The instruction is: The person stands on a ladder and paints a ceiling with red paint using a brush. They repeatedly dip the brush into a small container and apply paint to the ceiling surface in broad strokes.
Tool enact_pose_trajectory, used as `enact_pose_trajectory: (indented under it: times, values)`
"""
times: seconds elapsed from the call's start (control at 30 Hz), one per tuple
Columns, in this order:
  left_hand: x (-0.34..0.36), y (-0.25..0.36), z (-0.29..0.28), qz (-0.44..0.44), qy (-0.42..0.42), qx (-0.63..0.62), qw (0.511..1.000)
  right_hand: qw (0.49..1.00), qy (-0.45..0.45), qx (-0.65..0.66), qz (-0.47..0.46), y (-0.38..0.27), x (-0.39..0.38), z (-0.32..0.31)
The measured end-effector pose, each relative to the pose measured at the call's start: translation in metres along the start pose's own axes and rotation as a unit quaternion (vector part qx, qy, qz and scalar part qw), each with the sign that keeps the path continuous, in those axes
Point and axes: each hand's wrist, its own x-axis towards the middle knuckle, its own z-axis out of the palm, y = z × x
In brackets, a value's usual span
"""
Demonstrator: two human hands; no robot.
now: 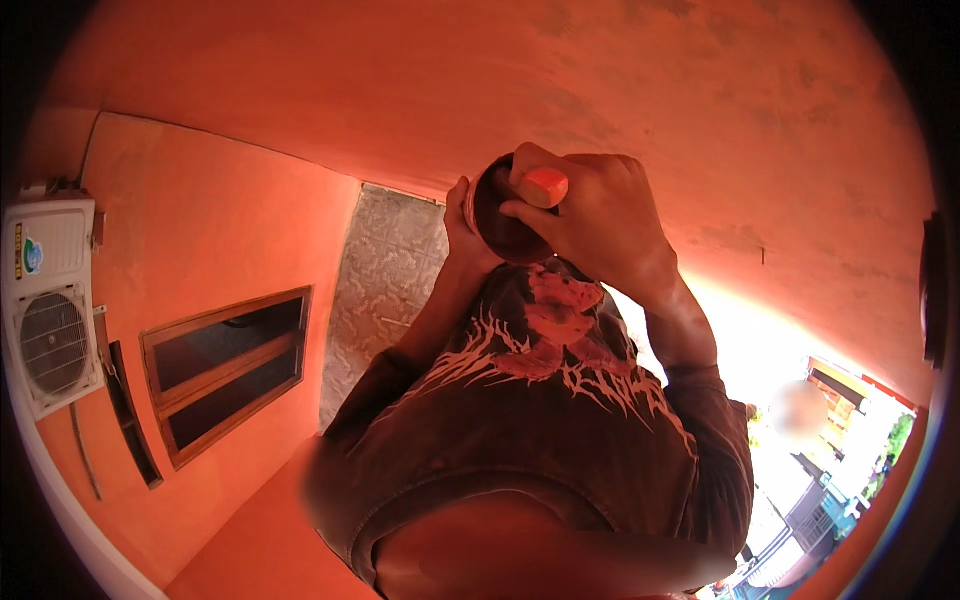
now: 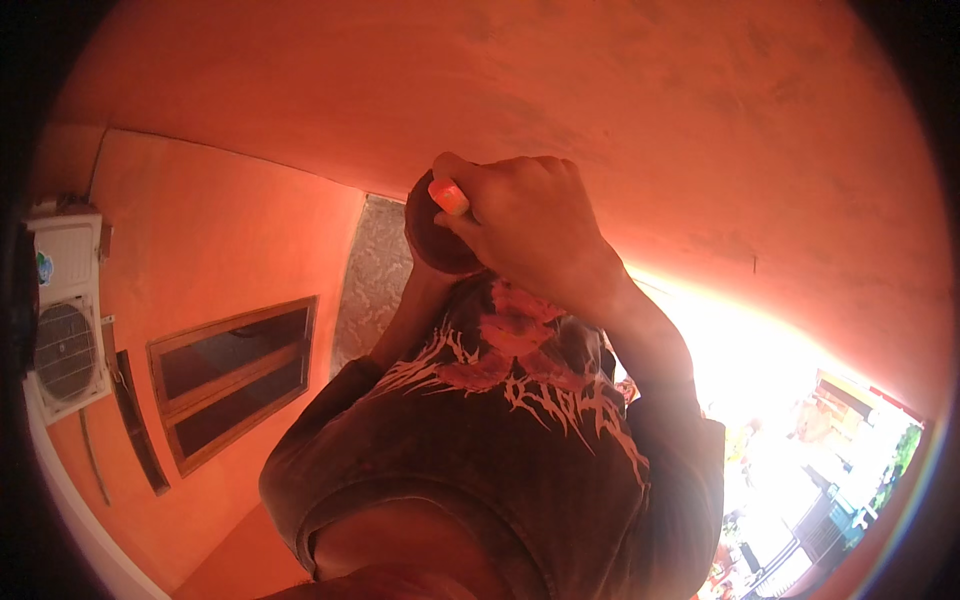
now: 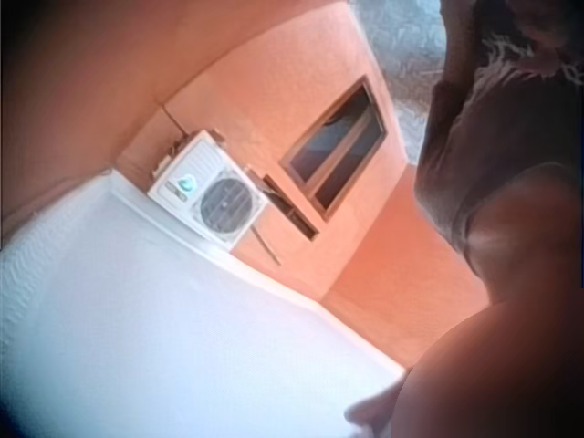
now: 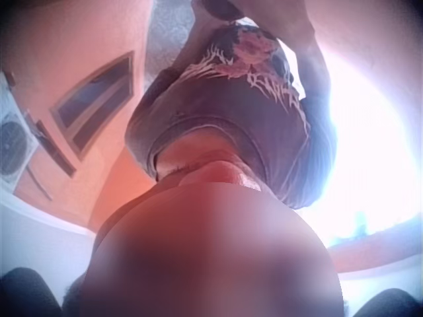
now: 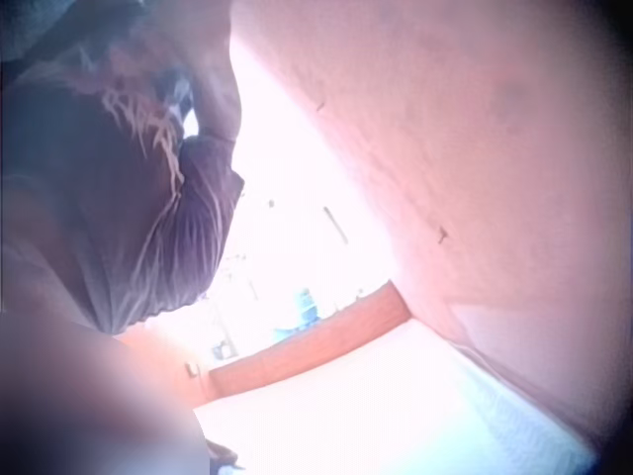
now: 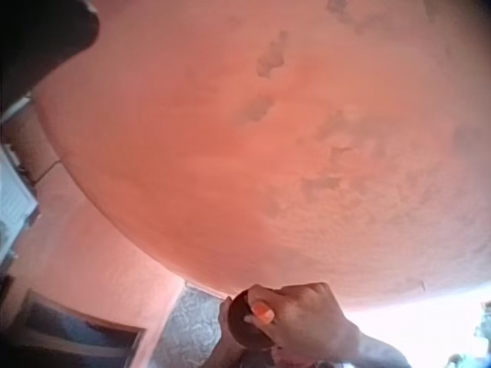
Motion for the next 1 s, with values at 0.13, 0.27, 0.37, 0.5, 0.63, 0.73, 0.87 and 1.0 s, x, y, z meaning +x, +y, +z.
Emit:
enact_pose_trajectory:
  times: [0.13,0.27,0.37,0.5,0.63,0.73,0.87,1.0]
  values:
    - [0.003,-0.004,0.006,-0.023,0.005,-0.056,0.998,1.000,-0.004,-0.018,0.007,0.003,-0.002,0.000]
    - [0.004,0.000,-0.001,-0.029,0.019,-0.018,0.999,0.999,0.002,-0.040,-0.005,0.007,-0.002,-0.002]
    - [0.007,0.000,0.025,-0.024,0.089,0.169,0.981,0.996,-0.027,0.012,0.088,0.009,-0.001,-0.010]
    - [0.014,-0.005,0.031,-0.012,0.093,0.036,0.995,0.997,0.046,0.067,0.019,0.004,-0.002,-0.022]
    - [0.013,-0.010,0.036,0.038,0.045,0.252,0.966,0.995,0.065,0.042,-0.059,0.001,-0.005,-0.033]
    - [0.019,-0.013,0.042,0.016,0.121,0.187,0.975,0.985,0.092,-0.013,-0.148,0.013,-0.006,-0.034]
    - [0.023,-0.010,0.025,-0.022,0.125,0.117,0.985,0.972,0.121,-0.040,-0.198,0.027,-0.013,-0.027]
    - [0.024,-0.008,0.009,-0.028,0.140,0.119,0.983,0.960,0.128,-0.094,-0.230,0.034,-0.015,-0.025]
